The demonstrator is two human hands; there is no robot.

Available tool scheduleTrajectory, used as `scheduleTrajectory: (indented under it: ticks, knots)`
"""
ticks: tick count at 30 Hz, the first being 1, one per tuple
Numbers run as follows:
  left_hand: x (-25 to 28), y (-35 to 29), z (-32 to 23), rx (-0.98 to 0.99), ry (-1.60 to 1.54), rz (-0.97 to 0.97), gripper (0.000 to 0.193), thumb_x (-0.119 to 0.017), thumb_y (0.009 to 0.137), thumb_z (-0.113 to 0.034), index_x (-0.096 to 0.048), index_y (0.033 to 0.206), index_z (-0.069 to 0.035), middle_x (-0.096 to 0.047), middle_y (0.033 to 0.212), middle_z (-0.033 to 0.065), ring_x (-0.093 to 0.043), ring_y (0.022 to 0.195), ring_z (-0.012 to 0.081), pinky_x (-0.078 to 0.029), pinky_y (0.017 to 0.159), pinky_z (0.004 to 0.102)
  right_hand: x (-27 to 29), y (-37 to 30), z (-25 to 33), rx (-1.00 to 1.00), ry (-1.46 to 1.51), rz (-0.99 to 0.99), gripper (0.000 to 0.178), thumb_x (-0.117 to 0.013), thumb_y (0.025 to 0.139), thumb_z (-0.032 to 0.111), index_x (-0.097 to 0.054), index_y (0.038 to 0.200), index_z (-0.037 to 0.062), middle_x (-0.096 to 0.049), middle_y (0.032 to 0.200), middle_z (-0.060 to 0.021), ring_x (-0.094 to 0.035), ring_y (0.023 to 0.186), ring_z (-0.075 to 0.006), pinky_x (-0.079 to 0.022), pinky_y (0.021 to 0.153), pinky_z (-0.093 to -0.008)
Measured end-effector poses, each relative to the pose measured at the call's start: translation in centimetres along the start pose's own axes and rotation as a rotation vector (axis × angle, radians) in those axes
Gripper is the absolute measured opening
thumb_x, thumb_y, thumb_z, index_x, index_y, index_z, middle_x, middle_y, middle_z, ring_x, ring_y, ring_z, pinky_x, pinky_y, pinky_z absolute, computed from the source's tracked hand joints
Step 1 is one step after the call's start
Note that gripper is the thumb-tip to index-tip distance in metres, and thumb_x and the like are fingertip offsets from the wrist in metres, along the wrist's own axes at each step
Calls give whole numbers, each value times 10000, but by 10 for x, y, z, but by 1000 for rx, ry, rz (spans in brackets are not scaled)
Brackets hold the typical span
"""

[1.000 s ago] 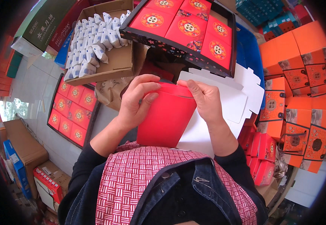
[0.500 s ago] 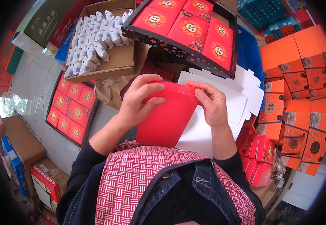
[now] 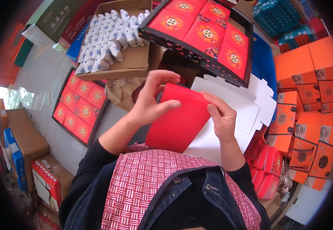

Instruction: The person folds red paper sheets into small boxes and places them into a larger black box. The person repeatedly picks up flat red sheets, folds them into box shapes, and stacks the finished boxes inside a black container.

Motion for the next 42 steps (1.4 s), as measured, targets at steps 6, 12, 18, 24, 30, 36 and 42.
scheduleTrajectory:
  ticks: [6, 12, 18, 24, 30, 36, 42]
  knots:
    - [6, -1, 16, -15, 150, 138, 433, -787, 769, -291, -549, 1011, -23, -519, 1199, 134, -514, 1104, 217, -414, 929, 337, -15, -1, -6, 43, 35, -65, 188, -571, 943, 106, -664, 1055, -13, -656, 1129, -132, -599, 1053, -185, -448, 917, -270]
    - [9, 6, 23, 96, 210, 64, 228, -723, 827, -153, -590, 935, -3, -578, 1120, 90, -542, 1032, 158, -430, 892, 292, -4, 11, -11, 92, -64, 146, 272, -511, 957, 73, -577, 1212, 5, -559, 1295, -142, -541, 1175, -211, -411, 982, -296]
    - [40, 8, 64, 466, -202, -251, 91, -633, 899, -116, -607, 923, -33, -632, 985, 57, -600, 876, 118, -500, 780, 261, 12, 32, -7, 601, -1079, 375, 648, -565, 768, -50, -424, 1385, 90, -345, 1494, -76, -450, 1287, -313, -340, 1073, -462]
    - [16, 41, 72, 745, -330, -132, 122, -634, 900, -178, -616, 965, -77, -625, 875, 13, -601, 798, 106, -491, 744, 257, 14, 43, -17, 716, -774, 139, 535, -735, 715, 143, -537, 1212, 131, -574, 1261, -50, -489, 1247, -282, -342, 1054, -514]
    - [-34, 40, 0, 622, -513, 238, 444, -421, 990, -377, -434, 1290, -50, -622, 1006, 180, -659, 809, 289, -586, 612, 357, 39, 5, -24, 90, 70, -59, 538, -771, 762, 155, -514, 1222, 50, -641, 1094, -53, -595, 1025, -191, -463, 920, -325]
    - [-120, 19, 9, 668, -571, 619, 524, -401, 993, -400, -318, 1357, -32, -569, 1065, 260, -654, 763, 348, -582, 521, 381, 81, -91, 18, -22, 707, -695, 515, -741, 790, 124, -494, 1219, -18, -626, 1073, -76, -616, 913, -132, -503, 828, -275]
    - [-136, -2, 26, 738, -405, 749, 359, -435, 996, -218, -451, 1244, 42, -613, 1003, 228, -661, 775, 303, -577, 618, 367, 187, -242, 86, 234, 343, -1324, 356, -640, 831, 97, -517, 1161, 46, -632, 975, -91, -667, 801, -231, -600, 597, -450]
Point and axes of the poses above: each hand's wrist, its own y-axis towards the middle knuckle, its own x-axis out of the back of the hand, z = x × y, the point moved 3 cm from there along y, towards the middle knuckle
